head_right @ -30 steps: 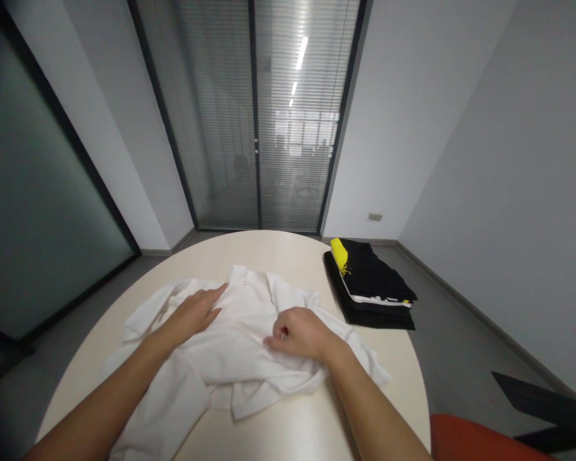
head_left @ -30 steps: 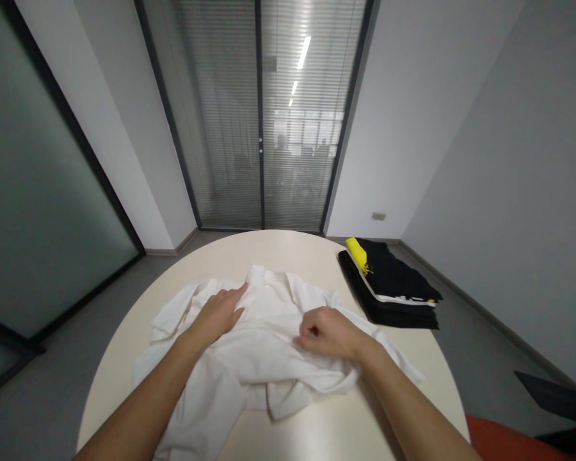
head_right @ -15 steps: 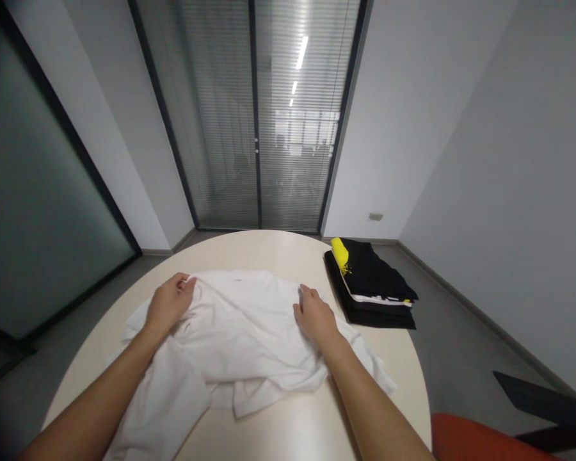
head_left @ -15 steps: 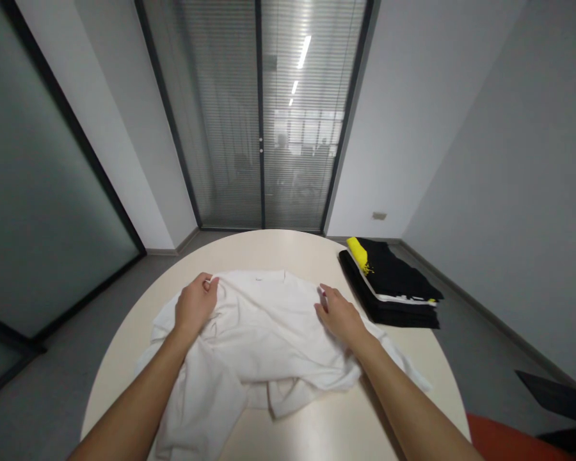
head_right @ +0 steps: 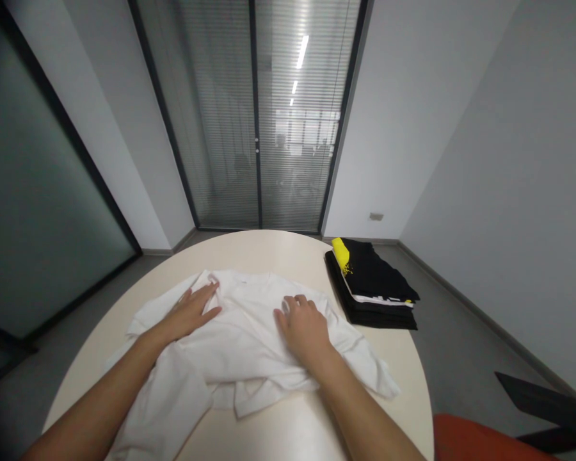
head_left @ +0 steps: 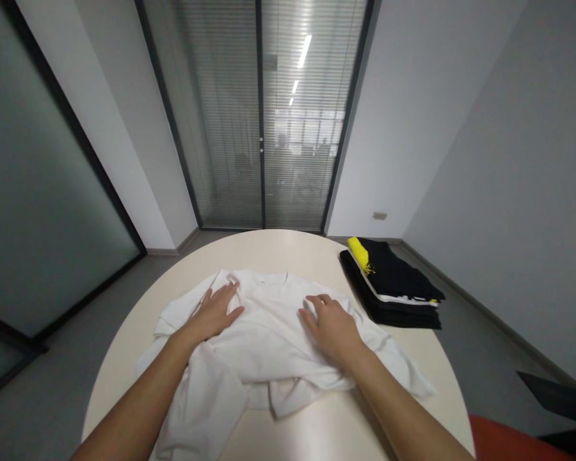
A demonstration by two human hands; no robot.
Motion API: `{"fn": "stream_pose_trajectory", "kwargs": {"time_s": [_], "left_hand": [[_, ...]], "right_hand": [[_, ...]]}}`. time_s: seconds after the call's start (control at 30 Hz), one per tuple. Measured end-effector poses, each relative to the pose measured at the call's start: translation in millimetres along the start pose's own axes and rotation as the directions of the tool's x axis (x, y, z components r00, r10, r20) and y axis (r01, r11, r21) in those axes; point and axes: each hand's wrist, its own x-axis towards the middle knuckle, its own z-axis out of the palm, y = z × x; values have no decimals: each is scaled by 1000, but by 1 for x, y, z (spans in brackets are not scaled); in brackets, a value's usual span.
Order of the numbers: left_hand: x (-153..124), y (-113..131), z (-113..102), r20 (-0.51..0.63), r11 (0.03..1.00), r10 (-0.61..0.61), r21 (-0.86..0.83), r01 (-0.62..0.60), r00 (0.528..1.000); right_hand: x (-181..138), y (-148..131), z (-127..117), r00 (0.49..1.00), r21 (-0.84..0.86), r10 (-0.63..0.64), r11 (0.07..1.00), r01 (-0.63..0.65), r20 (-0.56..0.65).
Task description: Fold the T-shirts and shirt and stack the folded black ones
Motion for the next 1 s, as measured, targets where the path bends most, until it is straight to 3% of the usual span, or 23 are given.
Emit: {"fn": "stream_pose_trajectory", "kwargs": {"time_s": [0.13,0.27,0.47,0.6,0.73,0.83,0.9,1.0], "left_hand": [[3,-6,4,66,1000,-3,25,1,998],[6,-12,-4,33,999,12,32,-13,999],[-7,11,-38,-77,999,21,-40,-25,997],[-19,32,-47,85,992,74,-106,-65,994],[-22,37,-36,224,994,110,-25,-107,968],[-17,35,-25,243,996,84,18,-91,966],[-10,33,-21,208,997,61,24,-67,976],[-3,28,-16,130,998,46,25,-50,990]], "right_hand": [[-9,-17,10,989,-12,15,1000,-13,144],[1,-10,16,963,-15,108,994,-107,246],[28,10,23,965,-10,118,993,-119,234],[39,15,32,984,-10,101,995,-100,146],[43,20,35,994,14,61,998,-63,92],[37,18,26,999,67,-53,996,52,5],[27,11,15,976,146,-209,965,216,-62],[8,-7,-2,846,302,-532,799,519,-47]]}}
